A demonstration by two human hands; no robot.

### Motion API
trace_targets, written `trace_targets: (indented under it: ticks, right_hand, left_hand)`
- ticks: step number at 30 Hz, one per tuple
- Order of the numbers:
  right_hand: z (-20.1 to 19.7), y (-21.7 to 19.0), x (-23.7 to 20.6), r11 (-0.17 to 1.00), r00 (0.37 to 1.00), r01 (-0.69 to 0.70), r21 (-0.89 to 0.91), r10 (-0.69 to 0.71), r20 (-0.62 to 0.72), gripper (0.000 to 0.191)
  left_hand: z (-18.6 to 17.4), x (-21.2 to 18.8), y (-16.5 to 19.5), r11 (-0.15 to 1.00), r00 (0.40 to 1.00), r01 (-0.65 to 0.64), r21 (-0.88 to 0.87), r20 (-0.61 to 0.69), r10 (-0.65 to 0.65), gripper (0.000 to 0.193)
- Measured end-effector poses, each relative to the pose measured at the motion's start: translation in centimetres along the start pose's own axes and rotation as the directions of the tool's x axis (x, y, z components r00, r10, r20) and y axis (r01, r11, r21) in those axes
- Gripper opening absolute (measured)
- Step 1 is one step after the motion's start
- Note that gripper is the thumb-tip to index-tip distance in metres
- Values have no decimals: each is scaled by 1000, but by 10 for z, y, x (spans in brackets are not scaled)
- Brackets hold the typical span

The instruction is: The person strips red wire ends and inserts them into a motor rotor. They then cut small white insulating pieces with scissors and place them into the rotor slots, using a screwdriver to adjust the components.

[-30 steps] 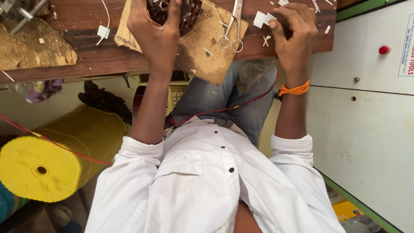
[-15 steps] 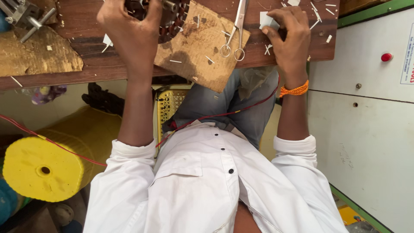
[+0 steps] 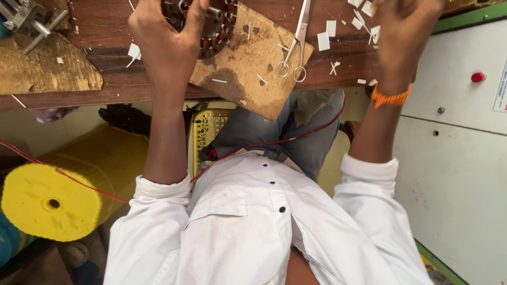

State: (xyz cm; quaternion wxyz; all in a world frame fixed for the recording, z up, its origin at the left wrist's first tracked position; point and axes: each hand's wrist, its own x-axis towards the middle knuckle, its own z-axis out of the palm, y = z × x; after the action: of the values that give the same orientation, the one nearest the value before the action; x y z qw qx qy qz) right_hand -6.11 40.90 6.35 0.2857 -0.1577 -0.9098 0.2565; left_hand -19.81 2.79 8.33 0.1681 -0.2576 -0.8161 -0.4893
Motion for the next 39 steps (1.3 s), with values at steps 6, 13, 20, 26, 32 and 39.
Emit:
trace_targets:
  ticks: [6,13,20,26,32,39]
  right_hand:
    - [-12,-57,-22,970,901,244,15,-232,367,18]
    - [-64,-64,-68,868,848,412,-277,-254,465,52]
    - [-57,-33,-120,941,963,230,-249,-185,194,16]
    - [-47,-36,-124,997,999,-20,69,17,44,13]
    - [-34,-54,-128,981,988,137,-136,-126,85,18]
    - [-34,-76,-153,838,944,-300,456,329,15,18]
  left_hand:
    - [5,-3,-1,997,997,74,-2,28,-74,34]
    - [5,-23,-5,993,991,97,-61,-82,-101,72]
    - [-9,-50,1,889,923,146,-434,-263,-280,26]
    - [-25,-71,35,891,970,212,-402,-27,-243,11]
    - [-19,-76,78,897,960,194,-397,263,-92,7]
    - [-8,-78,107,886,821,133,-444,551,153,26]
